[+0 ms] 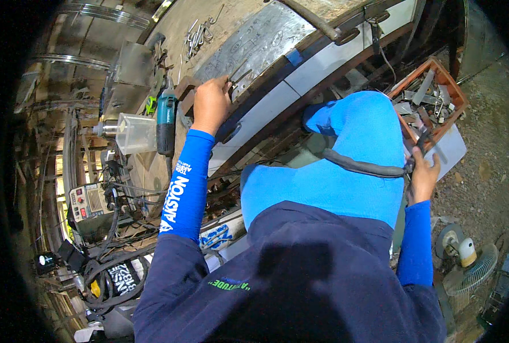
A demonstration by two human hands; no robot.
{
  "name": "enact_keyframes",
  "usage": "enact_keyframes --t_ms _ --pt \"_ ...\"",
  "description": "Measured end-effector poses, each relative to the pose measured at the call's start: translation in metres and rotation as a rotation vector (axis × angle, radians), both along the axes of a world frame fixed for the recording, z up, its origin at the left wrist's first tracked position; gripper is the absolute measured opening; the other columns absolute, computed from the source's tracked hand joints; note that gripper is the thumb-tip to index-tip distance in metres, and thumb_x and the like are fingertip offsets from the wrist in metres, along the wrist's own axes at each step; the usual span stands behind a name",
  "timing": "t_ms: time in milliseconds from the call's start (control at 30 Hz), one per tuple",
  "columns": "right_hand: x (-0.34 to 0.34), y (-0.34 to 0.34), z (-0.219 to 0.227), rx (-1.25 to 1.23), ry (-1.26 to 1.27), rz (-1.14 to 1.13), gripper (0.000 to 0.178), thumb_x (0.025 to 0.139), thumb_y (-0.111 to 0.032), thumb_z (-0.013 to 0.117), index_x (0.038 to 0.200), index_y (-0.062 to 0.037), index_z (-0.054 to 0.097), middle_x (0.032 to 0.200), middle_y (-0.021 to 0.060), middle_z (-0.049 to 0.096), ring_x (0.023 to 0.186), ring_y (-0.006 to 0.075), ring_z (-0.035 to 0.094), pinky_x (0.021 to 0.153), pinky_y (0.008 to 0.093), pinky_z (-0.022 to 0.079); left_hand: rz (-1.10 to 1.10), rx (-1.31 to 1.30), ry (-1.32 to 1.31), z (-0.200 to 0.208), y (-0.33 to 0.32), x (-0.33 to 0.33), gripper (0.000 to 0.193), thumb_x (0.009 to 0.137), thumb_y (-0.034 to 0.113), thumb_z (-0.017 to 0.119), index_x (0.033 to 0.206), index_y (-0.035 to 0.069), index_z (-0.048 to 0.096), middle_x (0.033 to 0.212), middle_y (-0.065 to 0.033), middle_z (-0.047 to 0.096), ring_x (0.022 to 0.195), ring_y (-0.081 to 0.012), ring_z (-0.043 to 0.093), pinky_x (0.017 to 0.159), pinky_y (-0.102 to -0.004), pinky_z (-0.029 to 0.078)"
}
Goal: The person welds small metal pieces using a handheld welding torch, then hammers them on a workbench. They repeat the cycle of welding and hammering multiple times, handling each piece individually.
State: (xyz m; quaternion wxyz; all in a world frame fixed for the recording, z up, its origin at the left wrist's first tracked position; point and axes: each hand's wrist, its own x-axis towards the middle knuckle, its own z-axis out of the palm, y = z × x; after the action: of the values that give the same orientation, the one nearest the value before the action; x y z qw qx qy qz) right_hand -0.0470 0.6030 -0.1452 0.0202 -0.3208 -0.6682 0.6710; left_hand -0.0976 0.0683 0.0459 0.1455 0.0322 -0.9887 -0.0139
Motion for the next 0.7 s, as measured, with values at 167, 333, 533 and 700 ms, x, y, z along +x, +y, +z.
enact_keyframes --t_ms 167,333,533,700 --pt "-0.040 -0.080 0.110 -0.365 0.492 -0.001 0.062 0.105 -0.012 0.075 0.155 0.0040 0.042 0.116 0.0116 0.073 0.094 0.0199 0.075 0.075 0.0333 0.064 -0.022 -0.012 -0.005 -0.010 0.011 0.010 0.056 0.099 0.024 0.079 0.144 -0.005 0.064 0.119 -0.0259 0.066 0.114 -0.0461 0.065 0.098 -0.0522 0.055" --pt "-0.070 -0.173 0.177 -0.491 0.801 0.188 0.067 0.104 -0.006 0.073 0.159 0.0029 0.037 0.125 0.0173 0.068 0.099 0.0202 0.073 0.079 0.0317 0.065 -0.054 -0.039 -0.061 -0.009 0.012 0.004 0.064 0.097 0.026 0.081 0.147 -0.007 0.060 0.128 -0.0274 0.063 0.122 -0.0432 0.062 0.105 -0.0487 0.053" --pt "-0.105 -0.281 0.190 -0.545 0.880 0.358 0.067 0.100 0.001 0.071 0.158 -0.0025 0.037 0.122 0.0124 0.062 0.094 0.0143 0.067 0.074 0.0241 0.059 -0.167 -0.016 -0.181 0.003 0.006 -0.011 0.048 0.095 0.019 0.082 0.137 0.001 0.072 0.119 -0.0215 0.068 0.112 -0.0398 0.066 0.096 -0.0473 0.057" --pt "-0.065 -0.275 0.137 -0.381 0.746 0.430 0.072 0.102 0.002 0.065 0.164 0.0000 0.030 0.125 0.0129 0.058 0.101 0.0156 0.061 0.090 0.0320 0.054 -0.284 -0.106 -0.180 0.029 0.002 -0.020 0.037 0.091 0.004 0.079 0.126 0.013 0.083 0.110 -0.0135 0.076 0.095 -0.0339 0.076 0.085 -0.0429 0.061"
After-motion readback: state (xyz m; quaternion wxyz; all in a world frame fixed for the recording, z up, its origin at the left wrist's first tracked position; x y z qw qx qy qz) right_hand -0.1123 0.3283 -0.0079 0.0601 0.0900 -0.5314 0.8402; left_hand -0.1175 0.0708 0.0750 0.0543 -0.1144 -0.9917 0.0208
